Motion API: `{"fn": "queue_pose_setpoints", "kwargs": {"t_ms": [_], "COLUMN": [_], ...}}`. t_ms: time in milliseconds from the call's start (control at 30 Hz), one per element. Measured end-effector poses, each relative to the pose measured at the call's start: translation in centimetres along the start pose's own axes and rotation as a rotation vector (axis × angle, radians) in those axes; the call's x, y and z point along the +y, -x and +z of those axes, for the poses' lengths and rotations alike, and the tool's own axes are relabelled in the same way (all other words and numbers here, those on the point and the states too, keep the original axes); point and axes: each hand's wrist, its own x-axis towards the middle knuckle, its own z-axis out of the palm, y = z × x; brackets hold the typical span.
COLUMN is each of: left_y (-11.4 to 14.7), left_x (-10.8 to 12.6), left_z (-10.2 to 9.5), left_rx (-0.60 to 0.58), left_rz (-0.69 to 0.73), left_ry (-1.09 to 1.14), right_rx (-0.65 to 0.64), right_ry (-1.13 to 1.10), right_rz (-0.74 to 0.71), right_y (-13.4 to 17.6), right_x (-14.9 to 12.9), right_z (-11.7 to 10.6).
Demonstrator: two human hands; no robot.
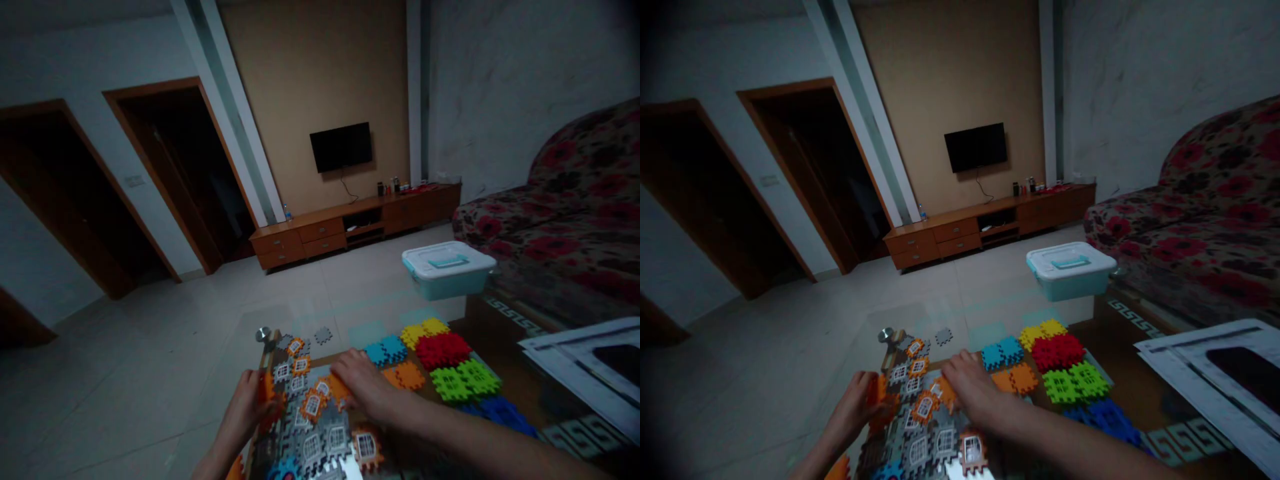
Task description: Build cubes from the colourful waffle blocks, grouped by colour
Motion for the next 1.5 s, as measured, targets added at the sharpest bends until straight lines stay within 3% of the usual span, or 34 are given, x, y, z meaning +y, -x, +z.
{"fn": "queue_pose_setpoints", "kwargs": {"t_ms": [133,233,333,467,633,800,900,1000,1133,1233,1367,1500], "left_y": [1.2,1.8,1.7,0.9,0.7,1.2,1.1,0.8,0.6,0.6,0.9,1.7], "left_x": [8.1,15.1,20.4,24.1,25.1,21.9,17.2,10.9,2.9,-1.0,-3.3,-4.4], "left_z": [3.0,6.1,8.6,10.2,10.7,9.6,7.2,4.1,1.2,0.6,0.9,1.2], "left_rx": [-0.004,-0.064,-0.125,-0.178,-0.199,-0.14,-0.072,-0.021,-0.04,-0.109,-0.177,-0.203], "left_rz": [0.107,0.164,0.161,0.147,0.102,0.074,0.023,-0.06,-0.137,-0.112,-0.034,-0.064], "left_ry": [0.081,0.102,0.045,-0.038,-0.091,-0.035,-0.058,-0.103,-0.132,-0.12,-0.132,-0.189], "right_rx": [-0.011,-0.035,-0.037,-0.047,-0.08,-0.048,-0.013,0.004,-0.038,-0.098,-0.133,-0.174], "right_ry": [0.186,0.217,0.22,0.201,0.165,0.145,0.152,0.114,0.048,0.016,0.003,0.057], "right_rz": [0.234,0.26,0.266,0.26,0.273,0.25,0.222,0.17,0.074,-0.072,-0.136,-0.102], "right_y": [5.3,7.1,7.6,7.5,7.7,8.3,8.2,7.1,3.3,-0.9,-6.5,-10.1], "right_x": [6.1,8.6,9.6,9.9,9.8,10.0,9.9,8.7,4.3,-0.4,-6.3,-10.0], "right_z": [-2.5,-3.0,-3.1,-3.2,-2.9,-2.3,-2.1,-1.8,-0.3,2.0,5.5,7.8]}}
